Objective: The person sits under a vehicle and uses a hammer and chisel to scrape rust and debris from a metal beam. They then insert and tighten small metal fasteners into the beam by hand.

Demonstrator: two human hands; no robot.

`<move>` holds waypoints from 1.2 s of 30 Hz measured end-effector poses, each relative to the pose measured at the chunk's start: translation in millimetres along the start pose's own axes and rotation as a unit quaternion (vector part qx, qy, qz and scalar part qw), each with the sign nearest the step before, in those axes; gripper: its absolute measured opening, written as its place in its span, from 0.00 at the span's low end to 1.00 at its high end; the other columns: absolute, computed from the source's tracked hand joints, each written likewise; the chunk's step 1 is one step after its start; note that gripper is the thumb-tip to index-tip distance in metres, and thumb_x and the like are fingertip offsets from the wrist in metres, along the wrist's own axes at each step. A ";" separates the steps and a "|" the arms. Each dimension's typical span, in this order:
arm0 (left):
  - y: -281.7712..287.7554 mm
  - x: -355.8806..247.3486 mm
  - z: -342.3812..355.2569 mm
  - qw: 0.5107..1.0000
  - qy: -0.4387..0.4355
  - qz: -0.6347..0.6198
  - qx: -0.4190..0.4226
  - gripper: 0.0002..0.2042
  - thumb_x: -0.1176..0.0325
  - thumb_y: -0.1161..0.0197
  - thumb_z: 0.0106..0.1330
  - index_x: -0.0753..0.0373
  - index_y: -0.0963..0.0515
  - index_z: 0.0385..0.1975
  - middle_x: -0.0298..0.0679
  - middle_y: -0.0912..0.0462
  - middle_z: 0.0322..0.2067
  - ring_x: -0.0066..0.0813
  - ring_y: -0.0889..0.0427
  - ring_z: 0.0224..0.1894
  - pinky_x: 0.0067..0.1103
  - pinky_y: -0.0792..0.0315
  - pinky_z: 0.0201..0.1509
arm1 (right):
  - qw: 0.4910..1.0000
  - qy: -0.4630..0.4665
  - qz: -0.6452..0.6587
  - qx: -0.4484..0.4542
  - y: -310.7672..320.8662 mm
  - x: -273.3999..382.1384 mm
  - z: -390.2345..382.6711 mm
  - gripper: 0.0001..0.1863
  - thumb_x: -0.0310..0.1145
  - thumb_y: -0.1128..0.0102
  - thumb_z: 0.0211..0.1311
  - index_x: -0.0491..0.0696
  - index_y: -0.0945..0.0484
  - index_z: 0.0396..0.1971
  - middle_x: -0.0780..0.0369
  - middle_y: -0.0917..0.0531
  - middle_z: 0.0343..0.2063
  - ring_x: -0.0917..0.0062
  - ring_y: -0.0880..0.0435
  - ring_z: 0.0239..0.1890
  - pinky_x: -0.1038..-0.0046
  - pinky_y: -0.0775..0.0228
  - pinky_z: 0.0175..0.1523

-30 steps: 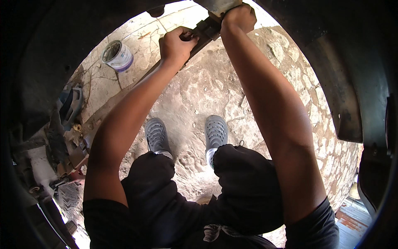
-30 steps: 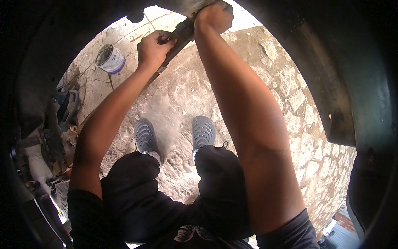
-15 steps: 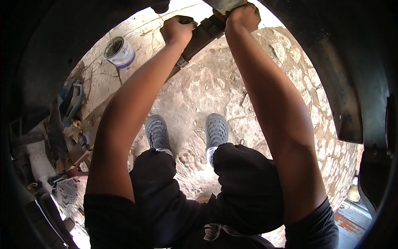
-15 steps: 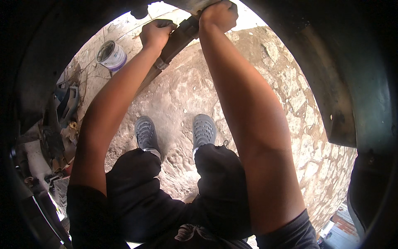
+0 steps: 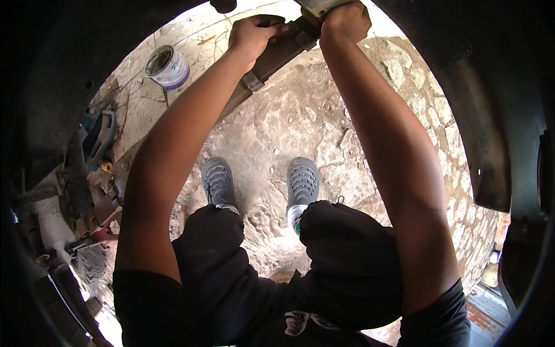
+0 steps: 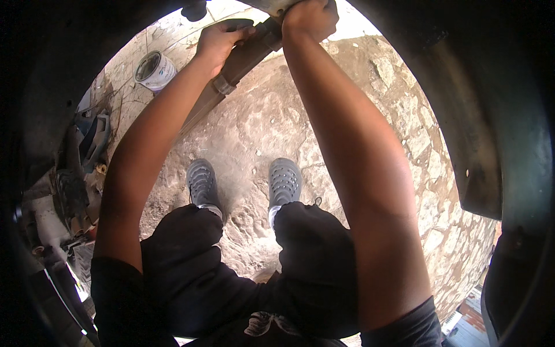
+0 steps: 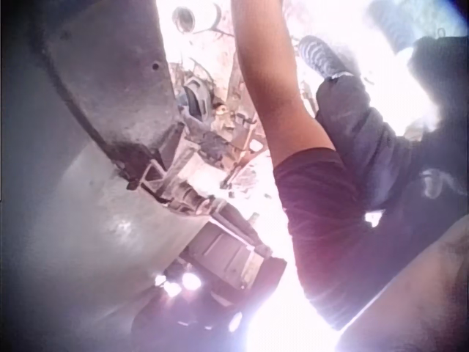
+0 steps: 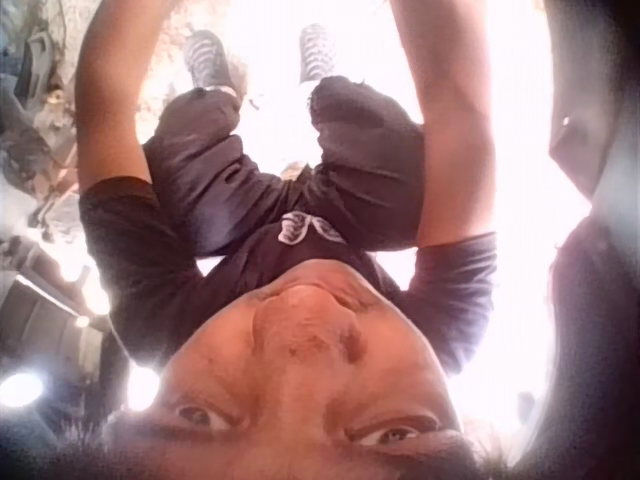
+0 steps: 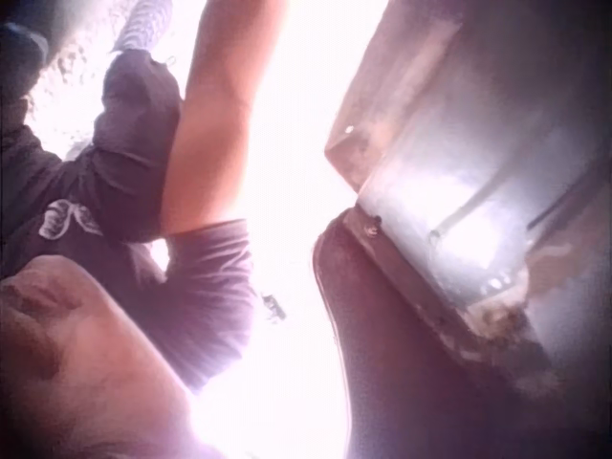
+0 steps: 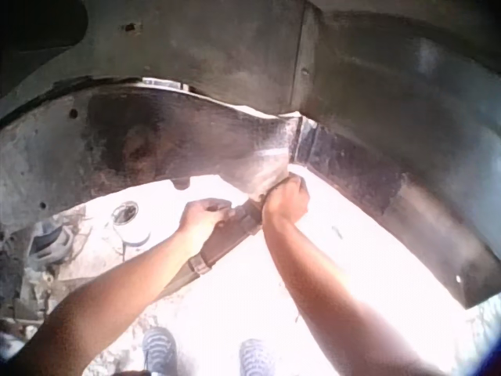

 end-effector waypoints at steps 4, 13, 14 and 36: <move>-13.9 -6.1 -1.0 0.999 0.025 0.015 -0.046 0.16 0.64 0.21 0.63 0.67 0.12 0.47 0.37 0.09 0.40 0.24 0.15 0.39 0.23 0.20 0.45 | 1.000 0.018 -0.002 -0.015 -1.3 -8.1 5.7 0.25 0.44 0.56 0.70 0.45 0.12 0.47 0.44 0.12 0.48 0.44 0.16 0.53 0.52 0.29 0.62; -5.4 -8.2 8.7 0.992 0.035 0.122 -0.023 0.17 0.64 0.18 0.60 0.66 0.10 0.46 0.40 0.08 0.43 0.27 0.12 0.42 0.23 0.19 0.48 | 0.996 -0.053 0.065 0.000 5.6 -0.6 0.9 0.23 0.40 0.54 0.66 0.44 0.10 0.45 0.45 0.11 0.47 0.48 0.12 0.48 0.54 0.21 0.57; -10.1 -7.4 3.5 0.995 0.048 0.081 -0.023 0.18 0.64 0.18 0.59 0.66 0.10 0.46 0.40 0.08 0.43 0.27 0.12 0.41 0.24 0.20 0.48 | 0.998 -0.049 0.044 -0.005 7.8 -1.4 2.9 0.23 0.40 0.54 0.66 0.44 0.11 0.45 0.45 0.11 0.47 0.49 0.12 0.48 0.54 0.21 0.57; -17.0 -15.3 -9.6 0.976 0.111 0.088 -0.164 0.16 0.63 0.18 0.59 0.64 0.11 0.44 0.42 0.08 0.41 0.32 0.11 0.43 0.28 0.18 0.50 | 0.995 -0.010 0.094 -0.022 8.8 3.9 -3.1 0.23 0.39 0.54 0.67 0.46 0.16 0.52 0.47 0.13 0.52 0.49 0.15 0.54 0.52 0.29 0.63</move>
Point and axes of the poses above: each hand's wrist, its own z-axis towards the middle knuckle, its own y-axis out of the back of the hand, x = y × z, the point moved 8 cm from there along z, towards the middle knuckle
